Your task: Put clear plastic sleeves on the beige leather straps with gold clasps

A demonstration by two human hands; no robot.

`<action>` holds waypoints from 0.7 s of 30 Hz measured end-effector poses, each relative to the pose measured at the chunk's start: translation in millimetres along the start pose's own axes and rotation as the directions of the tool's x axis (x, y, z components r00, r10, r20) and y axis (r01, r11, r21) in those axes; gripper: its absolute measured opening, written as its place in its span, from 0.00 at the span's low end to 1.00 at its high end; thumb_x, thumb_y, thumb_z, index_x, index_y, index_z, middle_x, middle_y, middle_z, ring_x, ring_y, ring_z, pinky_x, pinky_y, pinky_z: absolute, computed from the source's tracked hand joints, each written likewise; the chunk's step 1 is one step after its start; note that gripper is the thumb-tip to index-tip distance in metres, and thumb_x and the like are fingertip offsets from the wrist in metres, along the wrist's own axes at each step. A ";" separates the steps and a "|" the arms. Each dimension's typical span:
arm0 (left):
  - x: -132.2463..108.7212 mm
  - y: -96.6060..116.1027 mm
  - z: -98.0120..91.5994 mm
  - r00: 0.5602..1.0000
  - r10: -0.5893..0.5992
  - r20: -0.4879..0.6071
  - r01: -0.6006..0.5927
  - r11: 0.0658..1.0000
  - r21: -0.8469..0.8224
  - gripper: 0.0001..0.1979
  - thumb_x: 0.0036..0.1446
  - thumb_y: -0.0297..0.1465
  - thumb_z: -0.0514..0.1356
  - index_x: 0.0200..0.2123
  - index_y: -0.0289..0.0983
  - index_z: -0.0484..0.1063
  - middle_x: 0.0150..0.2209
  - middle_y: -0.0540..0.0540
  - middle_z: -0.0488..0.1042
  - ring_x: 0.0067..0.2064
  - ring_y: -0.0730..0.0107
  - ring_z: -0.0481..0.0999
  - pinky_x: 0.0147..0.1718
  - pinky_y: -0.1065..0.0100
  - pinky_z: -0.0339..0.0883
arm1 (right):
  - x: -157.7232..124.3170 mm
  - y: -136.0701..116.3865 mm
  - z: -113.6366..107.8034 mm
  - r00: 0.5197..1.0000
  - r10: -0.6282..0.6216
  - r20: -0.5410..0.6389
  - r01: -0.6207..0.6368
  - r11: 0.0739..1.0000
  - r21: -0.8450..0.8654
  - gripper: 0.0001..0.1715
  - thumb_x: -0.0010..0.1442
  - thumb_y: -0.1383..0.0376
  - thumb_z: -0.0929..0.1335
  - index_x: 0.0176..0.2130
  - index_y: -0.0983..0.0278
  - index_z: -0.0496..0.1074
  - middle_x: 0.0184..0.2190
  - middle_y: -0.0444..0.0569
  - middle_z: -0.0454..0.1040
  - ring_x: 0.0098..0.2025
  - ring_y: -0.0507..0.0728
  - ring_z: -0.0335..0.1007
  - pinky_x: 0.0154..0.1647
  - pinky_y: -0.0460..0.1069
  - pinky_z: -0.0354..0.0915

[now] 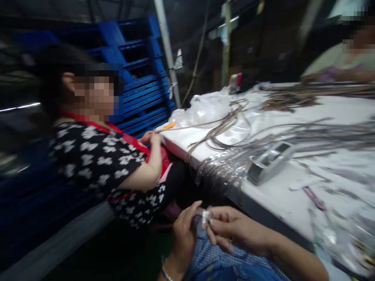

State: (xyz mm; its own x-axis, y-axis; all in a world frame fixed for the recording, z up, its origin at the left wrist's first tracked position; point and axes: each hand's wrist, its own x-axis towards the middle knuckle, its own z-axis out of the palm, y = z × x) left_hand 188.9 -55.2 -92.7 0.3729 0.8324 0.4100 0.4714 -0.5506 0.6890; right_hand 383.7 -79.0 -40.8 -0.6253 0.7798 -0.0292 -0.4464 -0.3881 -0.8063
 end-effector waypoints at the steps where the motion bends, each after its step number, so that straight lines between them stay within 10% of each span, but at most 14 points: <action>1: 3.8 -6.9 1.2 1.000 0.000 0.018 0.001 0.999 -0.054 0.17 0.64 0.34 0.51 0.53 0.39 0.71 0.45 0.43 0.79 0.44 0.63 0.80 0.43 0.66 0.74 | 1.0 10.5 0.0 1.000 -0.006 -0.019 0.007 0.999 0.042 0.21 0.60 0.54 0.69 0.35 0.71 0.74 0.20 0.42 0.68 0.18 0.44 0.60 0.21 0.40 0.58; 8: 106.0 -29.7 11.9 0.894 0.307 0.326 -0.236 0.942 -0.240 0.15 0.61 0.25 0.51 0.46 0.36 0.73 0.39 0.45 0.80 0.41 0.68 0.79 0.42 0.69 0.73 | -16.5 12.4 -18.8 0.929 0.024 -0.370 0.010 0.996 0.091 0.19 0.58 0.56 0.71 0.40 0.71 0.75 0.29 0.46 0.75 0.22 0.44 0.66 0.23 0.40 0.64; 12: 156.9 -17.7 21.9 0.855 0.449 0.258 -0.406 0.890 -0.207 0.16 0.61 0.21 0.51 0.48 0.35 0.72 0.45 0.44 0.78 0.45 0.69 0.78 0.48 0.69 0.70 | -27.3 -33.8 -33.6 0.898 -0.085 -0.432 0.045 0.994 -0.102 0.16 0.65 0.59 0.66 0.42 0.70 0.75 0.28 0.43 0.74 0.20 0.41 0.61 0.20 0.36 0.58; 21: 176.5 -31.7 37.2 0.692 0.672 0.263 -0.685 0.726 -0.054 0.17 0.64 0.23 0.50 0.53 0.38 0.69 0.47 0.44 0.78 0.48 0.67 0.78 0.49 0.67 0.72 | -60.2 -63.6 -30.2 0.877 0.051 -0.479 -0.135 0.981 -0.143 0.33 0.65 0.63 0.67 0.65 0.64 0.55 0.51 0.59 0.74 0.41 0.55 0.79 0.39 0.46 0.75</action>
State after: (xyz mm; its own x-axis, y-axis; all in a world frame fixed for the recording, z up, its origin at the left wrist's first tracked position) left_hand 269.5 106.8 -64.3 0.7849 0.1891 0.5901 0.0440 -0.9669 0.2513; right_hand 469.0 -86.4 -5.6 -0.2645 0.8989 -0.3492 -0.2619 -0.4154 -0.8711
